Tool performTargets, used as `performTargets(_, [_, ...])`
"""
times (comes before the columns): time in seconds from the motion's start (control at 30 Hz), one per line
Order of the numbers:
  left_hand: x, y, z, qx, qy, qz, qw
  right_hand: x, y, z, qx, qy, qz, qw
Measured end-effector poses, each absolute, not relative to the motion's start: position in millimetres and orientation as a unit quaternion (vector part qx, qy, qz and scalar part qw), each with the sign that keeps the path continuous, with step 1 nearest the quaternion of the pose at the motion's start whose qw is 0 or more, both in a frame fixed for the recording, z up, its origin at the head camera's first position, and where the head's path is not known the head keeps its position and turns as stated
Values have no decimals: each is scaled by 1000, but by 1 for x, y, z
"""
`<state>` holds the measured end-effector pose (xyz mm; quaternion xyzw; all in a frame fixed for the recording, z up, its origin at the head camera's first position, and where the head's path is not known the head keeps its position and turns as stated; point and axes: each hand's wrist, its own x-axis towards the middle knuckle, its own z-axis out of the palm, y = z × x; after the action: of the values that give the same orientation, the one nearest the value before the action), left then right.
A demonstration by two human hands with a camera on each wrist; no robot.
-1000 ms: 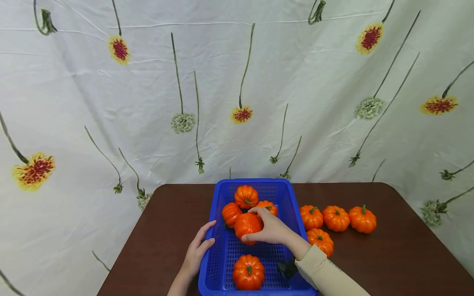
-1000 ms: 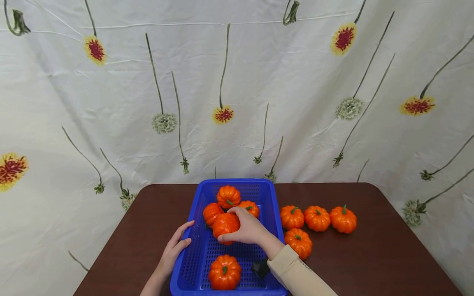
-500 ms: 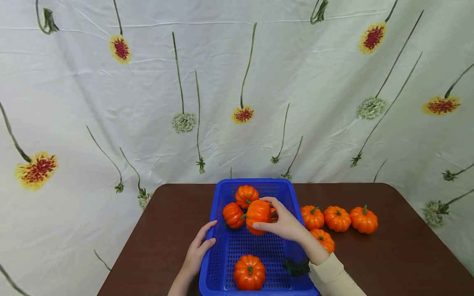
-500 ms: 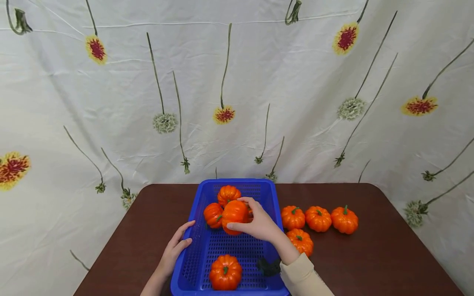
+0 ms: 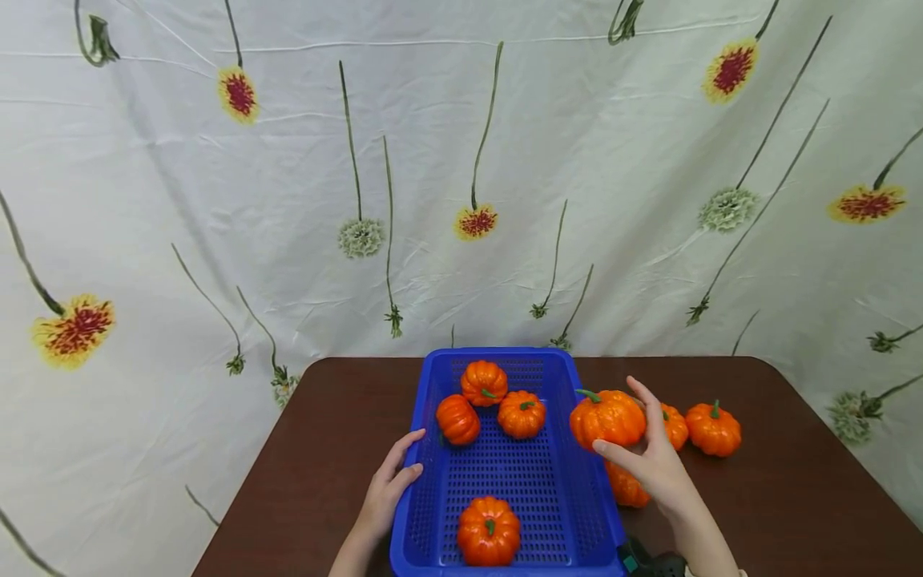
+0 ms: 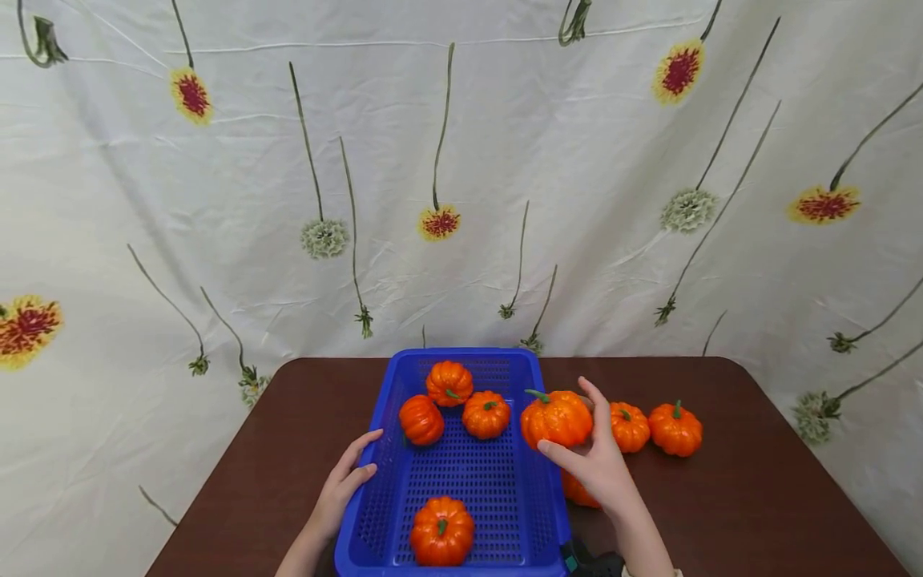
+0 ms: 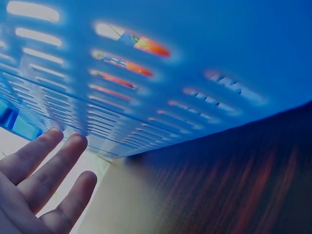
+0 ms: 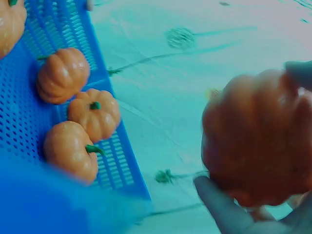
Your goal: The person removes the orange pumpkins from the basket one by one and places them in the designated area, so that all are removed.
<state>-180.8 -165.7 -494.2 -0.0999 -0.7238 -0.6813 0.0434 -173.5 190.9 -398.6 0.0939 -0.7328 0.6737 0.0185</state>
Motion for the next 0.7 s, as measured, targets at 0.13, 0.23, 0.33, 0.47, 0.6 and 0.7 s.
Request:
performTargets(0.13, [-181, -165, -495, -101, -724, -681, 46, -168, 211, -408, 51, -709, 702, 47])
performTargets(0.23, [-181, -165, -495, -100, -724, -681, 44, -178, 238, -443, 25, -695, 714, 81])
performTargets(0.33, [-181, -165, -494, -100, -726, -679, 45, -189, 264, -481, -3, -690, 715, 109])
performTargets(0.47, [-181, -165, -494, -97, -728, -677, 48, -185, 276, -496, -26, -681, 722, 120])
performTargets(0.6, [-181, -165, -494, -97, -728, -677, 48, -172, 274, -492, -43, -684, 717, 129])
performTargets(0.7, [-181, -165, -494, -98, -727, -677, 47, -165, 273, -488, -81, -710, 688, 128])
